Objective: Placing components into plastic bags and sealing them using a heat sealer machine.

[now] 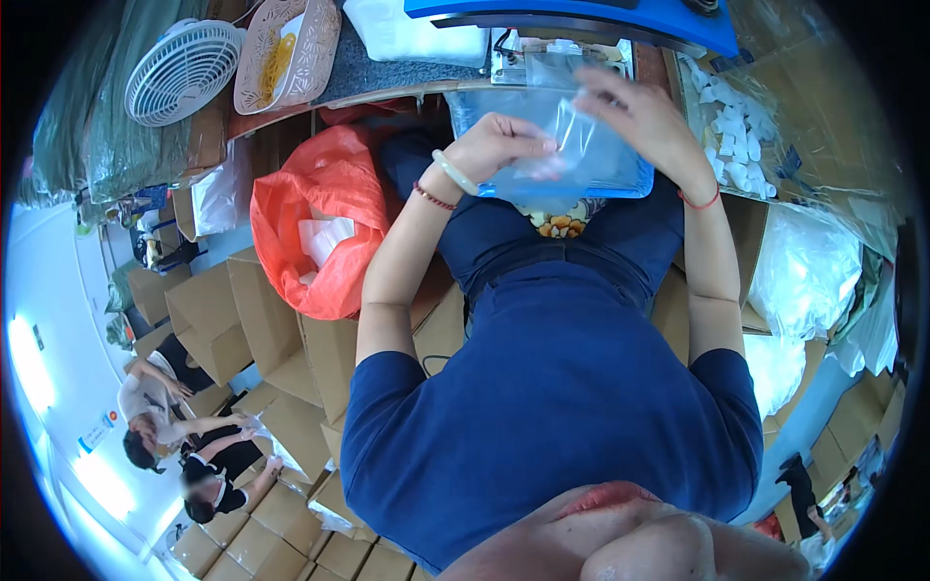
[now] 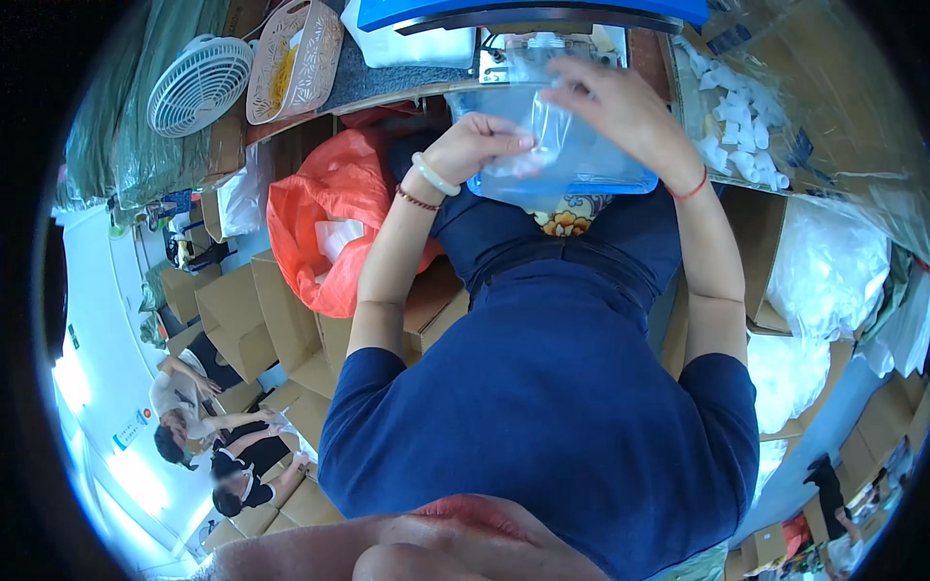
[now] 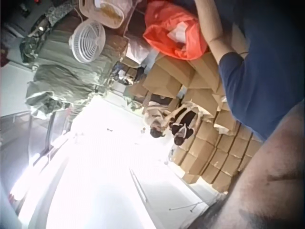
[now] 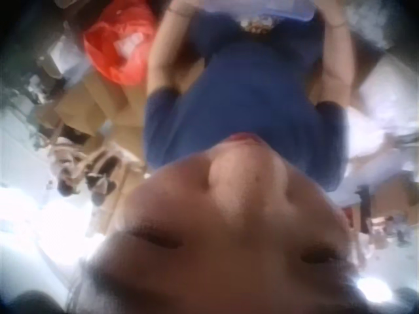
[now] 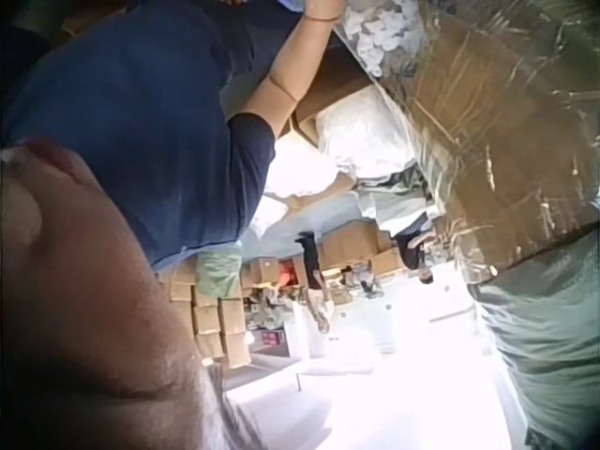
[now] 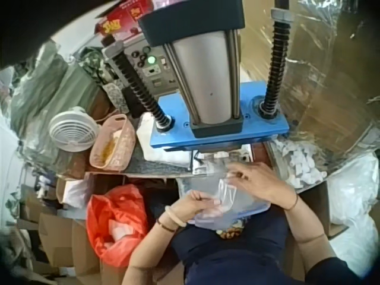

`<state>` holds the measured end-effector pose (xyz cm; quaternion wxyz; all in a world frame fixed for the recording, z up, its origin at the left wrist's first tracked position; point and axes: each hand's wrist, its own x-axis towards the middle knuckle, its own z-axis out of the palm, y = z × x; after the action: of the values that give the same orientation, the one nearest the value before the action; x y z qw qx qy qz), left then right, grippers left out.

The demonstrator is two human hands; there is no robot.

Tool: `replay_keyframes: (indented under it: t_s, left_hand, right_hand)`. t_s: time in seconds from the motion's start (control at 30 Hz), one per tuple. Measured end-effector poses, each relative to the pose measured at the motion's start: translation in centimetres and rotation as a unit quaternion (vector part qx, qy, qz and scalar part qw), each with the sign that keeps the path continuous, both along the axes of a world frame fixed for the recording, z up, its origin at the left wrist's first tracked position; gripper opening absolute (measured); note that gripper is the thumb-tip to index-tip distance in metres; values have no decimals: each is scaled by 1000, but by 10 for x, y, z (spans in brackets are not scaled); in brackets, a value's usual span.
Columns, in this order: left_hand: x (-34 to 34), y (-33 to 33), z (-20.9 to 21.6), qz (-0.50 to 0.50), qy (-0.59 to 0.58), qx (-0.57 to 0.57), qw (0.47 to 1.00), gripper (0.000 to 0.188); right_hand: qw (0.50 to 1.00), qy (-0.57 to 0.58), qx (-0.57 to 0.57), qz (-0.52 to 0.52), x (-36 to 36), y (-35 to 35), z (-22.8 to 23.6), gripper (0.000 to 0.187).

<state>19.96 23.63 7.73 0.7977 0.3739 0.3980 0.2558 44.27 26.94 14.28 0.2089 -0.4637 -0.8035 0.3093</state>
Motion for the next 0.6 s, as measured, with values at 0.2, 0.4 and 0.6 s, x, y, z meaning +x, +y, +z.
replay_keyframes:
  t_s: [0.2, 0.4, 0.6]
  left_hand:
    - [16, 31, -2, 87, -91, -63, 990, 24]
    - [20, 46, -16, 130, -102, -78, 983, 25]
    - [25, 51, -15, 125, -69, -67, 987, 26]
  right_hand:
    - [938, -236, 134, -216, 60, -29, 27, 24]
    - [923, -344, 108, -133, 112, -46, -39, 22]
    - [920, -307, 95, -225, 96, -29, -41, 22]
